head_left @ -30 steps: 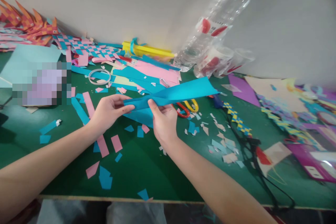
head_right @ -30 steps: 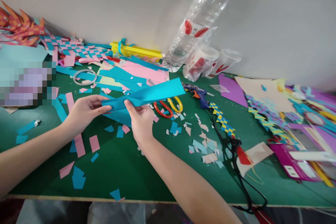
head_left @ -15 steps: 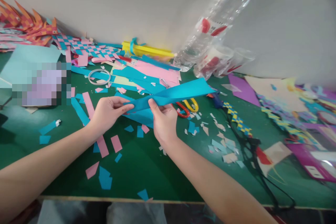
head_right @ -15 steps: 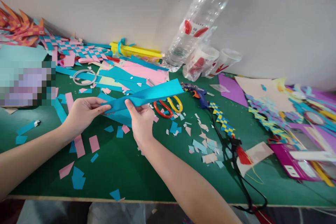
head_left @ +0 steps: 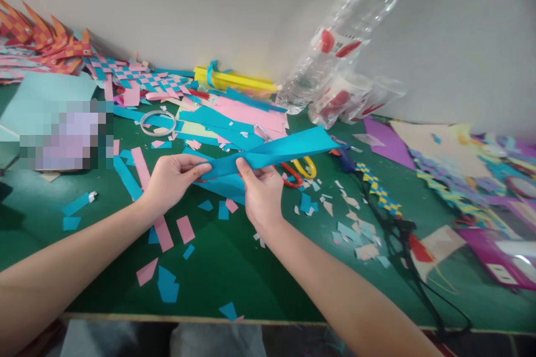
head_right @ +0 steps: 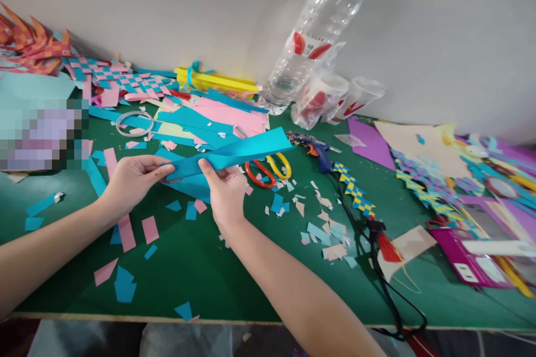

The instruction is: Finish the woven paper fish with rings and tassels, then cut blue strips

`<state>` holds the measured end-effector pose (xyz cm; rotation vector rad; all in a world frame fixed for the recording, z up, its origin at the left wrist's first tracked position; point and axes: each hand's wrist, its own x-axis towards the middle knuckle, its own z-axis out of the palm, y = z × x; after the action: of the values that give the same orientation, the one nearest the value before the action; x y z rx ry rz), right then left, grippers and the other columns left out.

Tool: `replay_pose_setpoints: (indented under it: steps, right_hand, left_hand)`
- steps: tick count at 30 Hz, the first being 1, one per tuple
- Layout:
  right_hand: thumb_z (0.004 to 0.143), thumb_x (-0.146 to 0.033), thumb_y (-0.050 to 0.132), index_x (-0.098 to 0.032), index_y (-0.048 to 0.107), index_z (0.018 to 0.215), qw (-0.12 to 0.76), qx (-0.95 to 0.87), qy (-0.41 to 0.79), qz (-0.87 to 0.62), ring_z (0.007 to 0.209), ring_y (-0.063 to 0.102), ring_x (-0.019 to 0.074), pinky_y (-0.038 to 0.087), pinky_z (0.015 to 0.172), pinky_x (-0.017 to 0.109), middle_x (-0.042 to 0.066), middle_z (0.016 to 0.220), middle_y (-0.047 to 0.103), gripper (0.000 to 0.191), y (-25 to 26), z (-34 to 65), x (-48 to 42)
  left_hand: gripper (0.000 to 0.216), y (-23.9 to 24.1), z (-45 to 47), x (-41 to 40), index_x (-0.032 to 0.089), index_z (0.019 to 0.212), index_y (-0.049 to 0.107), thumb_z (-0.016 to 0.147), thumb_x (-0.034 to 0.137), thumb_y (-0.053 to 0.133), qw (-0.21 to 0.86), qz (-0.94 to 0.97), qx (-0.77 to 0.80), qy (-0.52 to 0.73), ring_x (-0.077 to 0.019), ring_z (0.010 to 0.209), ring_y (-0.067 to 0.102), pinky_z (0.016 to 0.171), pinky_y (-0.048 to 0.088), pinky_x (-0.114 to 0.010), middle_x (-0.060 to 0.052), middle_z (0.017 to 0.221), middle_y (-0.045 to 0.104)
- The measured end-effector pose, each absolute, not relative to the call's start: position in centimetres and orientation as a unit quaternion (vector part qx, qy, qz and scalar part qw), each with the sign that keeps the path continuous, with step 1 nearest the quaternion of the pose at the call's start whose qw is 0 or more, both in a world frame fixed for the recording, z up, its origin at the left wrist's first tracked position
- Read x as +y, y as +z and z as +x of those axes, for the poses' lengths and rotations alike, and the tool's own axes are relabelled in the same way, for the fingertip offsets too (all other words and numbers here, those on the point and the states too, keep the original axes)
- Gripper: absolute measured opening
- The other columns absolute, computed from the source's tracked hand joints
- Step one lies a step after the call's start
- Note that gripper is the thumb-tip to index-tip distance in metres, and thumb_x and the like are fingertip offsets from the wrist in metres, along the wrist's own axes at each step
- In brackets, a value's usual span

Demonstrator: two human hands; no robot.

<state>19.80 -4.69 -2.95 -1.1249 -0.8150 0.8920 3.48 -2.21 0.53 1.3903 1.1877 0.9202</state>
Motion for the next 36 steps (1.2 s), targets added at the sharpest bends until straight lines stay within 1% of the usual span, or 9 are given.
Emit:
replay_pose_setpoints:
  steps: [3, 8, 13, 17, 21, 26, 29, 33, 36]
  right_hand:
    - [0.068, -0.046, 0.074, -0.02, 0.067, 0.075, 0.679, -0.359, 0.401, -0.5, 0.081, 0.069, 0.0205, 0.059, 0.074, 0.038, 0.002, 0.073, 0.072, 0.028, -2.9, 19.8, -4.7]
    - [0.067, -0.043, 0.076, -0.02, 0.068, 0.077, 0.69, -0.351, 0.404, -0.487, 0.081, 0.069, 0.0199, 0.059, 0.076, 0.038, 0.002, 0.074, 0.073, 0.026, -2.8, 19.8, -4.7]
    - [0.067, -0.045, 0.076, -0.021, 0.067, 0.074, 0.683, -0.351, 0.407, -0.495, 0.084, 0.07, 0.0222, 0.058, 0.077, 0.04, 0.002, 0.071, 0.072, 0.026, -2.5, 19.8, -4.8]
    - [0.066, -0.043, 0.077, -0.021, 0.069, 0.079, 0.691, -0.352, 0.397, -0.491, 0.085, 0.07, 0.022, 0.057, 0.082, 0.043, 0.003, 0.08, 0.075, 0.026, -2.3, 20.1, -4.7]
    - [0.067, -0.043, 0.076, -0.02, 0.071, 0.087, 0.704, -0.354, 0.371, -0.492, 0.09, 0.07, 0.0226, 0.057, 0.085, 0.044, 0.005, 0.09, 0.075, 0.031, -2.5, 20.7, -4.1]
    - [0.069, -0.042, 0.074, -0.02, 0.07, 0.095, 0.721, -0.337, 0.362, -0.485, 0.091, 0.069, 0.0226, 0.057, 0.083, 0.044, 0.006, 0.096, 0.074, 0.035, -2.6, 21.9, -3.2]
    - [0.069, -0.043, 0.074, -0.02, 0.07, 0.095, 0.732, -0.324, 0.354, -0.484, 0.089, 0.069, 0.0205, 0.056, 0.083, 0.043, 0.005, 0.099, 0.073, 0.035, -2.3, 22.8, -2.6]
    - [0.065, -0.044, 0.076, -0.02, 0.068, 0.085, 0.741, -0.308, 0.344, -0.488, 0.083, 0.069, 0.0177, 0.055, 0.084, 0.041, 0.004, 0.092, 0.073, 0.032, -2.2, 23.8, -2.0]
    - [0.066, -0.043, 0.075, -0.022, 0.066, 0.08, 0.731, -0.307, 0.365, -0.488, 0.079, 0.068, 0.0148, 0.055, 0.083, 0.036, 0.0, 0.083, 0.072, 0.027, -2.2, 24.0, -1.9]
  left_hand:
    - [0.031, 0.6, 3.5, -2.2, 0.018, 0.084, 0.074, 0.071, 0.046, 0.076, 0.522, 0.581, 0.494, 0.384, -0.0207, 0.07, 0.07, 0.072, 0.058, -0.033, -0.005, 0.074, 0.074]
    - [0.03, 0.7, 3.4, -2.3, 0.018, 0.085, 0.074, 0.073, 0.046, 0.074, 0.511, 0.596, 0.495, 0.373, -0.0205, 0.071, 0.07, 0.072, 0.058, -0.032, -0.004, 0.075, 0.075]
    - [0.031, 0.8, 3.5, -2.4, 0.018, 0.083, 0.073, 0.073, 0.048, 0.073, 0.509, 0.606, 0.484, 0.372, -0.0208, 0.072, 0.069, 0.072, 0.058, -0.033, -0.005, 0.076, 0.074]
    - [0.031, 0.8, 3.5, -2.2, 0.018, 0.08, 0.072, 0.072, 0.047, 0.074, 0.516, 0.596, 0.482, 0.384, -0.0212, 0.072, 0.069, 0.073, 0.057, -0.034, -0.006, 0.077, 0.074]
    - [0.024, 0.9, 3.1, -1.7, 0.019, 0.079, 0.071, 0.074, 0.043, 0.073, 0.479, 0.608, 0.495, 0.395, -0.0216, 0.072, 0.069, 0.072, 0.057, -0.034, -0.005, 0.076, 0.073]
    - [0.017, 1.0, 2.5, -0.8, 0.02, 0.073, 0.069, 0.076, 0.037, 0.071, 0.44, 0.625, 0.507, 0.398, -0.0201, 0.066, 0.068, 0.07, 0.057, -0.033, -0.003, 0.067, 0.07]
    - [0.017, 0.8, 2.2, -0.2, 0.02, 0.073, 0.068, 0.076, 0.037, 0.071, 0.437, 0.621, 0.499, 0.417, -0.0199, 0.067, 0.068, 0.071, 0.056, -0.033, -0.002, 0.07, 0.07]
    - [0.017, 0.5, 1.8, 0.5, 0.021, 0.074, 0.068, 0.074, 0.037, 0.072, 0.433, 0.612, 0.502, 0.431, -0.0201, 0.069, 0.067, 0.073, 0.057, -0.034, -0.002, 0.073, 0.07]
    - [0.017, 0.2, 1.7, 0.7, 0.021, 0.073, 0.068, 0.073, 0.037, 0.073, 0.433, 0.61, 0.504, 0.431, -0.0199, 0.068, 0.067, 0.072, 0.056, -0.033, -0.002, 0.07, 0.07]
